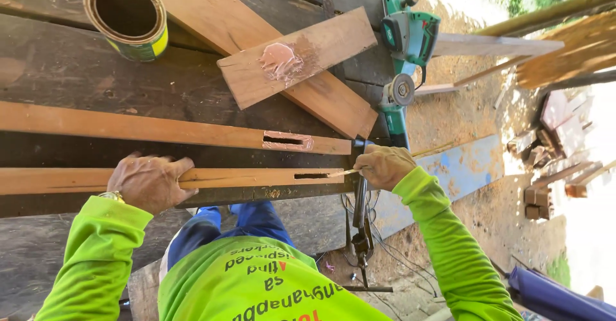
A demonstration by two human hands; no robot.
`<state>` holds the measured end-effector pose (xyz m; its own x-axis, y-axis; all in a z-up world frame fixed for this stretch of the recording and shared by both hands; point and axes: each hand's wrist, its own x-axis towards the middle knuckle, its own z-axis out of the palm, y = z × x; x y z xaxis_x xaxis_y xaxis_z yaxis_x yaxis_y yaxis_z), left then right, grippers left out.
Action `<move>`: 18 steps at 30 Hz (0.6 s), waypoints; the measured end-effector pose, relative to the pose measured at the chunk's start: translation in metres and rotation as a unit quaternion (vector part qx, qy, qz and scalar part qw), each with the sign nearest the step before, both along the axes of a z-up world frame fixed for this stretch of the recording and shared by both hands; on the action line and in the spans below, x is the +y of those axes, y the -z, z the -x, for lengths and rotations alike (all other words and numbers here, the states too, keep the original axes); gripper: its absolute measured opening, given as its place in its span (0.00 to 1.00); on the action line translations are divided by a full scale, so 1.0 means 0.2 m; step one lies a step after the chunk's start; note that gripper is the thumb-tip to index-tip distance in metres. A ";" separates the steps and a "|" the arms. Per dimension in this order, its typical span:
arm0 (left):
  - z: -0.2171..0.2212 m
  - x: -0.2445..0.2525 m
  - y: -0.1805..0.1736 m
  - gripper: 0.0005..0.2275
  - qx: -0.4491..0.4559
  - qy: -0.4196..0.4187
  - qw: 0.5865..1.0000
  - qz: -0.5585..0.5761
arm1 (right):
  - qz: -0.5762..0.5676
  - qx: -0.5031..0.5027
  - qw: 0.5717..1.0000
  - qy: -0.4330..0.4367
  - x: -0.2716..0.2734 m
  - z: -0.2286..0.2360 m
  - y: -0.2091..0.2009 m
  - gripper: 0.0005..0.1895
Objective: Applying wood filler or paste to the slots and holes of wooden planks using a small applicator stick.
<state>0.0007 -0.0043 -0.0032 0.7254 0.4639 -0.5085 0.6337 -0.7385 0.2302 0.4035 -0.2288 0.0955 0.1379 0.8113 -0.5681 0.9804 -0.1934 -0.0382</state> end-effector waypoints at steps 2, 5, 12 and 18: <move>0.00 0.00 -0.01 0.20 -0.005 -0.007 1.000 0.006 | 0.010 -0.016 1.000 -0.019 0.04 0.04 -0.01 0.09; -0.01 0.01 -0.04 0.20 0.002 -0.008 1.000 0.011 | 0.048 -0.059 0.995 -0.059 0.10 0.12 -0.02 0.10; 0.01 0.01 -0.01 0.20 -0.014 0.003 1.000 -0.002 | 0.058 -0.149 0.978 -0.136 0.08 0.26 -0.02 0.11; 0.02 -0.01 0.00 0.19 -0.021 -0.008 1.000 0.004 | 0.081 -0.200 0.966 -0.141 0.10 0.41 -0.09 0.09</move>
<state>-0.0031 -0.0066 -0.0030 0.7393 0.4710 -0.4812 0.6343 -0.7270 0.2628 0.3223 -0.2086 0.1137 0.1592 0.7537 -0.6377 0.9248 0.1122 0.3636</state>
